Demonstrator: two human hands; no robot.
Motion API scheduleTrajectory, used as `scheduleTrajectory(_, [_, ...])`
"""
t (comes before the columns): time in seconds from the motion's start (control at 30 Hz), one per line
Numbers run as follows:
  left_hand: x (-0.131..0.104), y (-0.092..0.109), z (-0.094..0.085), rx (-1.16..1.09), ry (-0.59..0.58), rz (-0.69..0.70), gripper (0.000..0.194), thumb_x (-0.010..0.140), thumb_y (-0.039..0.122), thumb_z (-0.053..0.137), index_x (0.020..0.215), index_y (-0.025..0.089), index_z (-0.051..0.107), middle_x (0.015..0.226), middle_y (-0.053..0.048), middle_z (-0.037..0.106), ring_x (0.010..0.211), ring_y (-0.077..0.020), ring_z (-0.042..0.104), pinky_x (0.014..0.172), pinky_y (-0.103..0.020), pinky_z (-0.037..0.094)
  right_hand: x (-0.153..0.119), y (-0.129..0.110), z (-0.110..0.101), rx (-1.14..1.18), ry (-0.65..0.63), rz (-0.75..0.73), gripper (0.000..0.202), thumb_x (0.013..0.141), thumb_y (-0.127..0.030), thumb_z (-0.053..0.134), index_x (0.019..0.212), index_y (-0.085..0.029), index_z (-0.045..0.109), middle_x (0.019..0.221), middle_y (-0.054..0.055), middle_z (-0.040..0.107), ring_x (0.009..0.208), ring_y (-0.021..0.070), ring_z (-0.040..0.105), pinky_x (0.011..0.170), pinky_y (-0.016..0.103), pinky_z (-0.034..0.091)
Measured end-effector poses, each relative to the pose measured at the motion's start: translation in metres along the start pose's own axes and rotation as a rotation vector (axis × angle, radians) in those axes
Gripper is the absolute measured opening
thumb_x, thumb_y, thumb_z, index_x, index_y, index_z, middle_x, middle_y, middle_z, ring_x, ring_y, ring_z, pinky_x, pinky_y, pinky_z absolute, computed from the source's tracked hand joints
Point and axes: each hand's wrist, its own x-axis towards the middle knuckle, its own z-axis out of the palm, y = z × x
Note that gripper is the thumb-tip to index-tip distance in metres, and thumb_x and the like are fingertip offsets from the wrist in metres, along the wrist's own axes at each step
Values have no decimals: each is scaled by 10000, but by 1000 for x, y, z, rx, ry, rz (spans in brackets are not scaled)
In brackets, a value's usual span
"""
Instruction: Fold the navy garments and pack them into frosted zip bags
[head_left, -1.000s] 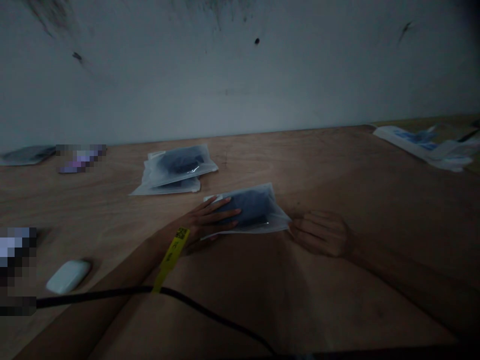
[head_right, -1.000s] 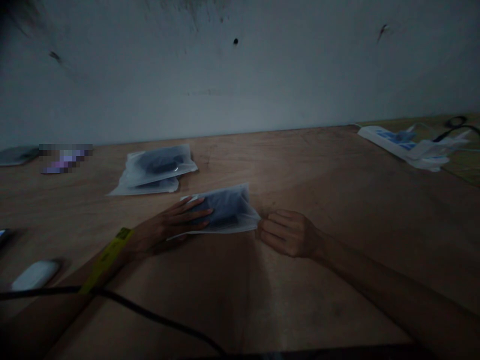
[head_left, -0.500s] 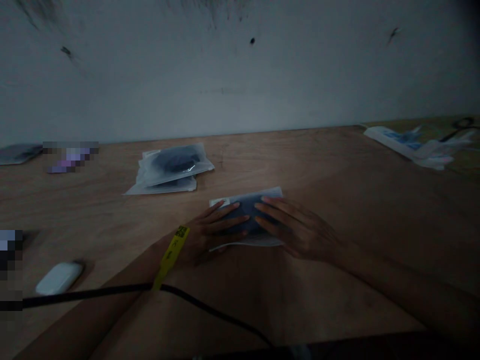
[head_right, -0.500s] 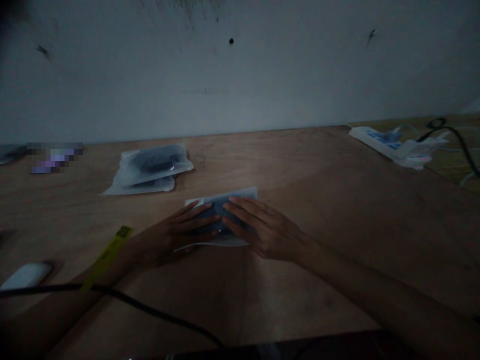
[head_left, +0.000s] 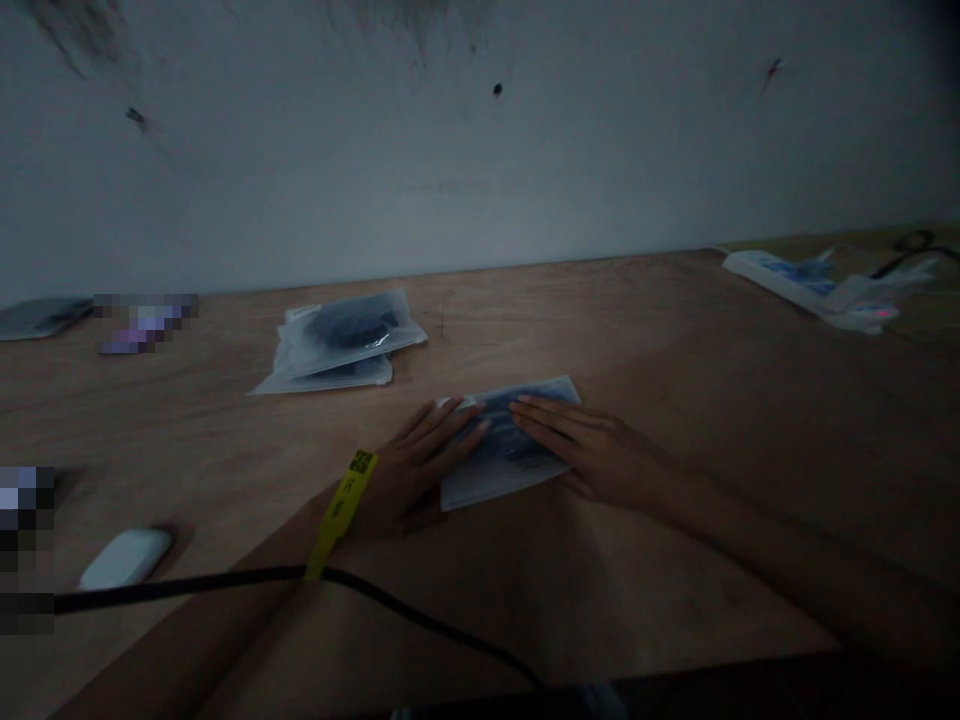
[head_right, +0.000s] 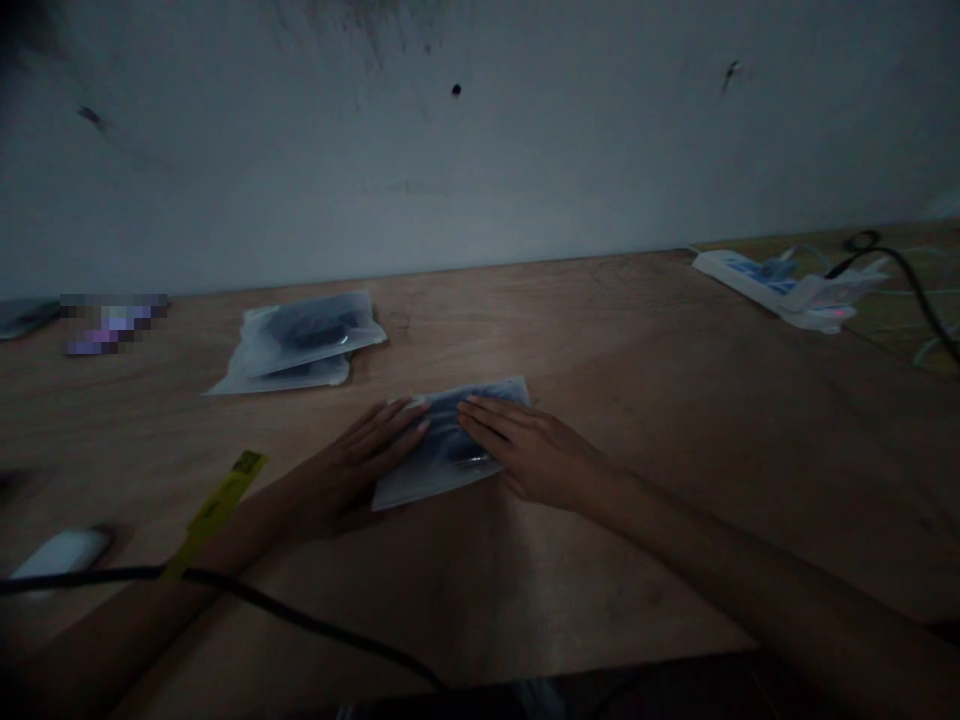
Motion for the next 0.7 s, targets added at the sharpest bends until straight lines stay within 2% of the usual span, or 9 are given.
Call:
scheduleTrajectory(0.13, [-1, -3, 2, -12, -31, -69, 886, 969, 560, 492, 1595, 209, -27, 1664, -109, 36, 1532, -341, 42, 1233, -564, 149, -10, 31, -3, -98, 8, 91, 735, 729, -51, 511, 1457, -118, 434, 1453, 148, 532, 1350, 274, 502, 1151, 498, 393])
scheduleTrajectory(0.3, [0, -4, 0, -32, -120, -83, 807, 985, 581, 447, 1597, 247, 41, 1661, -94, 72, 1529, -351, 47, 1230, -588, 120, -27, 72, -5, -256, 39, 338, 495, 859, -63, 397, 1319, -133, 564, 1307, 153, 645, 1228, 276, 603, 1055, 492, 473])
scheduleTrajectory(0.43, [0, -4, -1, -61, -107, -84, 789, 986, 579, 447, 1596, 263, 59, 1661, -76, 92, 1529, -346, 62, 1236, -580, 111, -37, 93, -7, -286, 48, 524, 506, 818, -69, 403, 1293, -148, 559, 1267, 160, 648, 1175, 303, 618, 977, 497, 512])
scheduleTrajectory(0.53, [0, -4, -2, -67, -109, -81, 787, 986, 587, 442, 1596, 263, 64, 1661, -77, 87, 1530, -341, 60, 1238, -574, 102, -39, 100, -15, -190, 35, 510, 549, 722, -96, 493, 1267, -138, 544, 1210, 169, 638, 1139, 329, 608, 936, 497, 529])
scheduleTrajectory(0.6, [1, -4, -3, -64, -120, -87, 780, 990, 587, 434, 1596, 260, 68, 1660, -82, 88, 1530, -338, 63, 1239, -570, 103, -36, 97, -21, -148, 24, 455, 571, 676, -149, 568, 1247, -134, 543, 1216, 173, 608, 1166, 358, 573, 991, 547, 488])
scheduleTrajectory(0.63, [1, -3, -3, -64, -121, -89, 779, 990, 586, 435, 1596, 259, 71, 1659, -84, 92, 1530, -336, 66, 1239, -567, 106, -33, 93, -24, -140, 29, 420, 590, 665, -184, 604, 1250, -138, 542, 1252, 173, 584, 1212, 378, 537, 1050, 589, 431])
scheduleTrajectory(0.7, [1, -3, -4, -67, -112, -90, 779, 988, 579, 448, 1595, 262, 77, 1658, -83, 102, 1530, -334, 72, 1238, -564, 114, -26, 75, -25, -121, 67, 336, 626, 690, -256, 644, 1299, -170, 526, 1363, 158, 516, 1325, 404, 442, 1156, 666, 242])
